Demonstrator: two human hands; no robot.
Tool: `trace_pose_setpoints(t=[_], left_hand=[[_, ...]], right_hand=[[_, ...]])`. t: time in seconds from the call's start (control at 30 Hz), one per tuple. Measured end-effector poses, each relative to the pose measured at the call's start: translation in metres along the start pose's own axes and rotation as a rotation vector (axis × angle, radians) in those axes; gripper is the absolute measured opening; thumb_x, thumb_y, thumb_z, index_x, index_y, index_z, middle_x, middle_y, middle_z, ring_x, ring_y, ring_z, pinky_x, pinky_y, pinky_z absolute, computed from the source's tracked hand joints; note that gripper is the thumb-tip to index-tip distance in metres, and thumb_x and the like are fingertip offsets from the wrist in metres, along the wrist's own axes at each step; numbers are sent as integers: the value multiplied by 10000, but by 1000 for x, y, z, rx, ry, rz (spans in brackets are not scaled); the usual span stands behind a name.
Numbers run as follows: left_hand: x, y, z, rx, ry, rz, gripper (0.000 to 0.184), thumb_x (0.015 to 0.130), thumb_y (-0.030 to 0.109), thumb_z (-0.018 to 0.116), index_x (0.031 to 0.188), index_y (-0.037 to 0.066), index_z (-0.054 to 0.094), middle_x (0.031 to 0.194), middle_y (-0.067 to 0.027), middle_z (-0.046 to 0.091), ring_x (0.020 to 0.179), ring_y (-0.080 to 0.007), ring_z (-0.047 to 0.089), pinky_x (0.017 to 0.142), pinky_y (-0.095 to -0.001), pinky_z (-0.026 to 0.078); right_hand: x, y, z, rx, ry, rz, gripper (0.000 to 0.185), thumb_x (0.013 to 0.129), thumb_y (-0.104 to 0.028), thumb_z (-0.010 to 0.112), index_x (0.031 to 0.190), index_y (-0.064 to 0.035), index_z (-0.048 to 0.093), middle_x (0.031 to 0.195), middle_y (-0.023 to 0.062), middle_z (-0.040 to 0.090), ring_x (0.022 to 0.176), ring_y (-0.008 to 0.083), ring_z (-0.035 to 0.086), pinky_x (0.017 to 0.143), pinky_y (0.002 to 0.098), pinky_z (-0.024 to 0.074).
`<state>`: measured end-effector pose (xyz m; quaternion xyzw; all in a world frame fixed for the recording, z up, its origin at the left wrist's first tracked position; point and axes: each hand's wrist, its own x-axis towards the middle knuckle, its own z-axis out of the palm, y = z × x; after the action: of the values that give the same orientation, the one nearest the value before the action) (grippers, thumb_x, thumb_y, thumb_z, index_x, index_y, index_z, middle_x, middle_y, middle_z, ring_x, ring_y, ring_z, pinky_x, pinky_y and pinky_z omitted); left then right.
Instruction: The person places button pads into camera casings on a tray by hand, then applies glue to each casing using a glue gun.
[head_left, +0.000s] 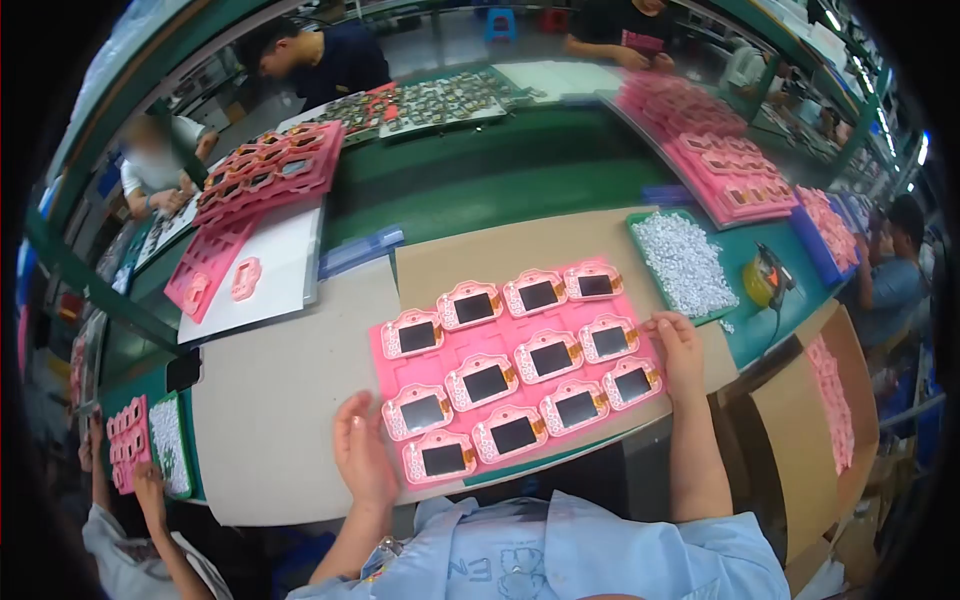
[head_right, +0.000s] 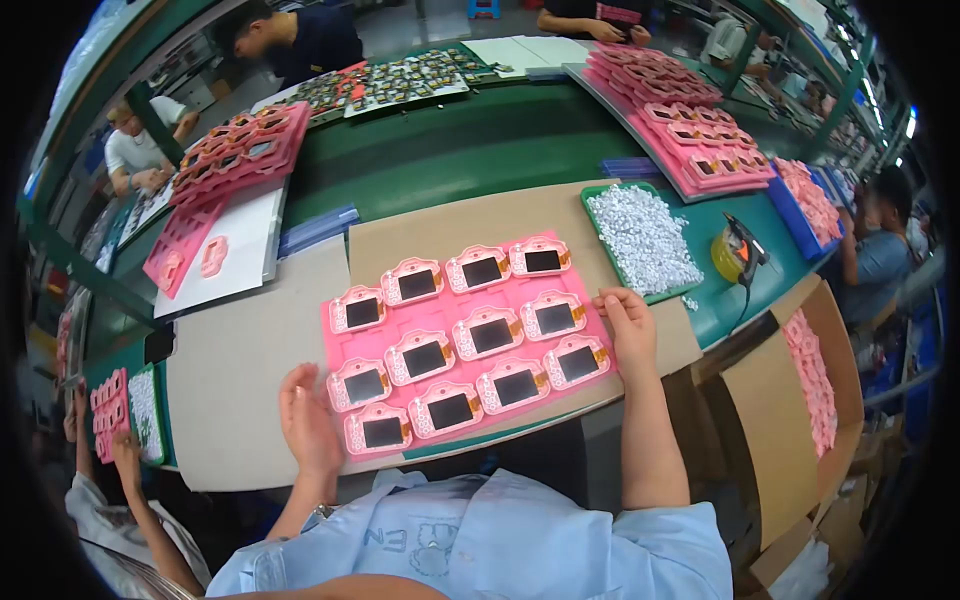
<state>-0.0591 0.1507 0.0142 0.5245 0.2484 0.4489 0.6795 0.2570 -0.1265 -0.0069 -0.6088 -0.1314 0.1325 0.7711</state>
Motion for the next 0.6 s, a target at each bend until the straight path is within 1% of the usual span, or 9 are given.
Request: trace_pose_setpoints(t=[0.07,0.13,0.2,0.27,0.3,0.4,0.43,0.5,0.6], left_hand=[[3,17,-3,197,83,182,292,958,144,417,1193,-20,475,1214,-164,522,1159,-252,493,1027,-404,347],[5,61,5,106,-161,263,342,953,226,450,1192,-16,494,1221,-187,531,1184,-299,487,1038,-438,326],[7,126,44,30,-613,307,437,967,358,411,1256,39,488,1302,-158,490,1266,-345,407,1060,-457,295],[2,167,94,-192,-816,435,646,917,499,448,1259,-49,454,1313,-255,461,1274,-385,392,1074,-498,265],[-1,178,117,-246,-853,437,628,920,489,446,1250,-45,455,1290,-247,466,1251,-377,402,1064,-499,273],[-27,201,175,-229,-846,357,574,927,460,438,1223,-31,459,1223,-222,482,1182,-354,429,1036,-502,299],[-41,206,186,-223,-842,315,557,929,451,436,1214,-27,460,1200,-214,487,1159,-346,438,1027,-503,307],[-60,221,198,-185,-779,237,521,934,431,431,1197,-18,462,1155,-197,497,1113,-331,456,1008,-505,324],[-81,247,204,-155,-686,194,469,941,402,424,1170,-5,466,1087,-173,512,1044,-307,483,979,-508,350]], right_hand=[[2,-1,-2,-6,-3,14,157,918,-92,528,1026,10,577,916,75,634,847,117,578,801,248,463],[2,-2,-2,-38,-10,35,148,920,-88,526,1016,10,580,914,71,633,840,109,574,792,245,462],[4,-2,0,-40,-49,31,140,920,-90,530,999,12,586,912,65,632,832,101,571,778,237,458],[10,8,-9,-45,-67,20,142,921,-97,533,988,13,590,907,62,630,826,102,571,771,232,457],[15,15,-18,-162,-105,-64,185,936,-129,512,1027,8,596,904,68,640,832,110,575,771,238,463],[21,42,-32,109,-71,-6,105,915,-88,536,909,0,594,843,49,621,788,104,565,730,227,455],[27,33,-30,66,-40,-31,98,912,-85,538,900,-4,591,828,47,618,773,104,563,719,231,456],[19,28,-18,23,-15,-22,86,904,-86,547,892,-12,590,803,47,612,734,105,556,705,235,458],[19,26,-19,37,-83,-15,75,900,-79,550,900,-14,587,805,49,613,730,101,553,704,234,457]])
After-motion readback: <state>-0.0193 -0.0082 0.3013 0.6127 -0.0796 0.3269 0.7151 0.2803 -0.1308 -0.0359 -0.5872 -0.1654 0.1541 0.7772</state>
